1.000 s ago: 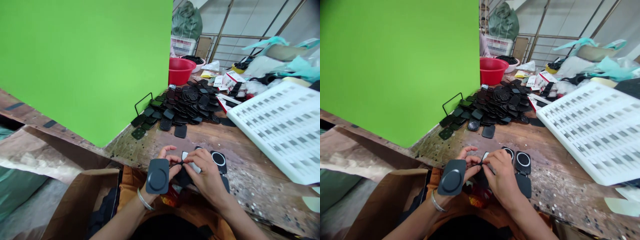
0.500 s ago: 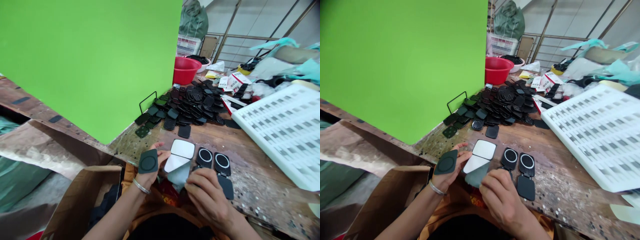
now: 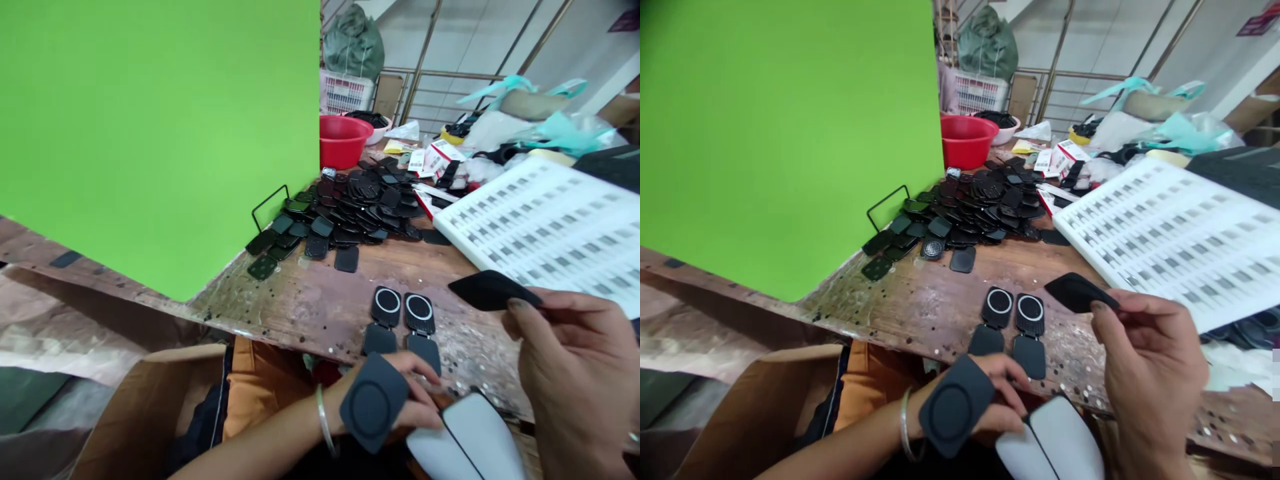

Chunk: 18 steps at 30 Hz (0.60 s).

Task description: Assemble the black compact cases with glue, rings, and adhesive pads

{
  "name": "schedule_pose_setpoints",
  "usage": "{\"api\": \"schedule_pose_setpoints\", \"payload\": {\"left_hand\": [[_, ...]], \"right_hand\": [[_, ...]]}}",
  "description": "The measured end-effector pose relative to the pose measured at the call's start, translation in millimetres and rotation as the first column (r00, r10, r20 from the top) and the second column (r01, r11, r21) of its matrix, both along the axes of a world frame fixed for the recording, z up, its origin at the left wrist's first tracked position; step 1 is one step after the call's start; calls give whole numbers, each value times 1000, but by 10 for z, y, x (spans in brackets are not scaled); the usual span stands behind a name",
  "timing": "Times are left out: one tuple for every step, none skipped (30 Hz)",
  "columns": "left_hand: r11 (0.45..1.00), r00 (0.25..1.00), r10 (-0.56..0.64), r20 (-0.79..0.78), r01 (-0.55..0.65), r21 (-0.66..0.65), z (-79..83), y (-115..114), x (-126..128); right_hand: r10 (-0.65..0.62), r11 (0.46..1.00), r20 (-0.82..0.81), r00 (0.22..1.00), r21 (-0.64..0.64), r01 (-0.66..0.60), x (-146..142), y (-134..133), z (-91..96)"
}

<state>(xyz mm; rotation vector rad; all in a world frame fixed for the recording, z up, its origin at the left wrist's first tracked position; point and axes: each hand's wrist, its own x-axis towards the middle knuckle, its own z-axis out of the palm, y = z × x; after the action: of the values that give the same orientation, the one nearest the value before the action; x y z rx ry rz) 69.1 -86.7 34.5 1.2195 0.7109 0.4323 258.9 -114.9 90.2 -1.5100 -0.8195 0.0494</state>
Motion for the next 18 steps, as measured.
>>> {"api": "schedule_pose_setpoints", "payload": {"left_hand": [[994,995,-83,-46,86,71,-50,-24,87],[977,988,-98,-119,118,180,-103,-16,149],[945,981,-34,-192,93,313,-155,20,187],[893,965,75,-253,48,447,-201,75,207],[830,938,181,-296,16,557,-241,137,214],[775,908,261,-327,5,632,-274,197,214],[737,879,321,-354,4,676,-301,248,211],[717,850,365,-379,3,697,-323,286,206],[710,826,396,-402,3,705,-341,313,201],[709,809,415,-417,0,706,-356,331,193],[711,803,423,-420,-7,703,-369,346,182],[718,808,423,-411,-23,695,-379,363,163],[729,819,420,-391,-48,683,-385,386,136],[747,832,416,-367,-82,660,-389,417,99],[771,846,411,-339,-125,625,-388,456,50],[799,860,407,-308,-172,576,-383,500,-10],[824,873,405,-274,-218,524,-372,545,-77],[842,881,408,-239,-263,470,-355,587,-149]], "right_hand": [[25,999,-12,1000,-31,-25,45,2,-19],[56,996,-27,998,-66,-58,92,-2,-48],[82,992,-40,996,-97,-85,138,-9,-84],[99,987,-57,993,-123,-106,182,-16,-125],[127,981,-91,988,-135,-138,221,-19,-170],[166,975,-140,976,-124,-184,254,-17,-216],[213,967,-195,957,-95,-235,281,-9,-263],[265,956,-253,930,-58,-289,301,5,-309],[315,940,-307,898,-26,-339,316,23,-353],[351,925,-353,867,-10,-379,325,43,-394],[367,915,-392,844,-15,-404,330,62,-431],[367,907,-428,826,-31,-419,329,80,-465],[368,899,-468,803,-40,-436,324,94,-493],[373,889,-517,771,-41,-457,314,106,-517],[378,876,-570,729,-35,-482,299,115,-537],[380,864,-620,686,-27,-503,280,122,-554],[375,855,-664,647,-23,-519,258,128,-567],[362,844,-700,616,-34,-535,233,134,-580]]}}
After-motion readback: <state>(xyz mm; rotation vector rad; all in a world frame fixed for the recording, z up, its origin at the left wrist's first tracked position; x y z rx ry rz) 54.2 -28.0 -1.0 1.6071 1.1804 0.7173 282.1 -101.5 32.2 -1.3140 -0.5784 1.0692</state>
